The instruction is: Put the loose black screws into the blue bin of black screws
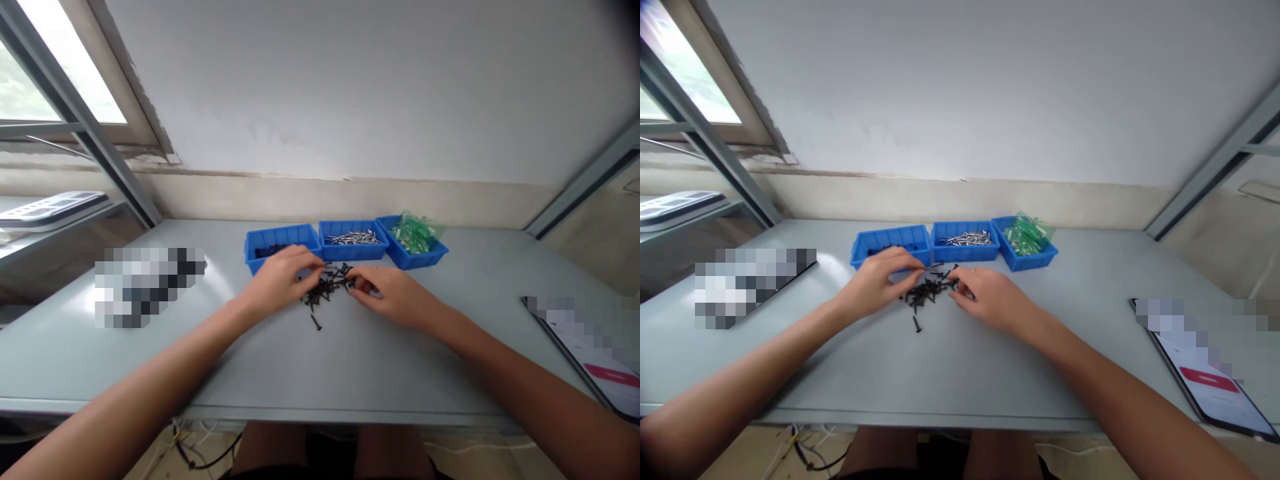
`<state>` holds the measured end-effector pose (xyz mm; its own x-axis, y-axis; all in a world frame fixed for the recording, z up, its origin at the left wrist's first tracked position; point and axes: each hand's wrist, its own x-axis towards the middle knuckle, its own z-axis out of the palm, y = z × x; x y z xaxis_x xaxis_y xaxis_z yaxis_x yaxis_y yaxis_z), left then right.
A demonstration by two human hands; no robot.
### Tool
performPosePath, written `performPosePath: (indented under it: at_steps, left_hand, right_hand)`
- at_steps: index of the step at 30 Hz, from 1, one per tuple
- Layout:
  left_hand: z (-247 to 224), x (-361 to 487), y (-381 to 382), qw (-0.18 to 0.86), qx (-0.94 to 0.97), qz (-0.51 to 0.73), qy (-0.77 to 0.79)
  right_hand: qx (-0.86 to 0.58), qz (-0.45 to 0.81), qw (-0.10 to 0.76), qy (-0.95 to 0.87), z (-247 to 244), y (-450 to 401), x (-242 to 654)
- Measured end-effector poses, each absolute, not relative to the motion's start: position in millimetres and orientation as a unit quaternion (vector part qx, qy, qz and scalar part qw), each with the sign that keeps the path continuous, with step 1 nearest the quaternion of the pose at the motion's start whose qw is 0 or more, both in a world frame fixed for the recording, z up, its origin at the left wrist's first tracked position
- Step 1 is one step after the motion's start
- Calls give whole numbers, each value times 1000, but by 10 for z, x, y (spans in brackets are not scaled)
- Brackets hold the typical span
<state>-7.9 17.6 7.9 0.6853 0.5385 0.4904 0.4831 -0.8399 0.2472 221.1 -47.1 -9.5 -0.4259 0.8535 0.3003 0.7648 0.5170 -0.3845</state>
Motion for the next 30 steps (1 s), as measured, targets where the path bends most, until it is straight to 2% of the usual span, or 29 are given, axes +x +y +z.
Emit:
performPosePath:
  at_steps: [4, 7, 16, 24, 30]
  left_hand:
    - [114, -240, 407, -64, 853, 295, 426]
    - [115, -292, 475, -101, 844, 273, 450]
    - [60, -33, 135, 38, 943, 223, 244]
    - [-24, 12, 96, 73, 956, 163, 233]
    - [-36, 41, 52, 76, 955, 173, 231]
  right_hand:
    - [-508, 67, 190, -838, -146, -440, 2222]
    - [-499, 55, 172, -848, -213, -443, 2195]
    - [-517, -7, 198, -833, -376, -357, 2202]
    - [-522, -19, 181, -833, -369, -357, 2155]
    - [-526, -46, 186, -829, -299, -397, 2133]
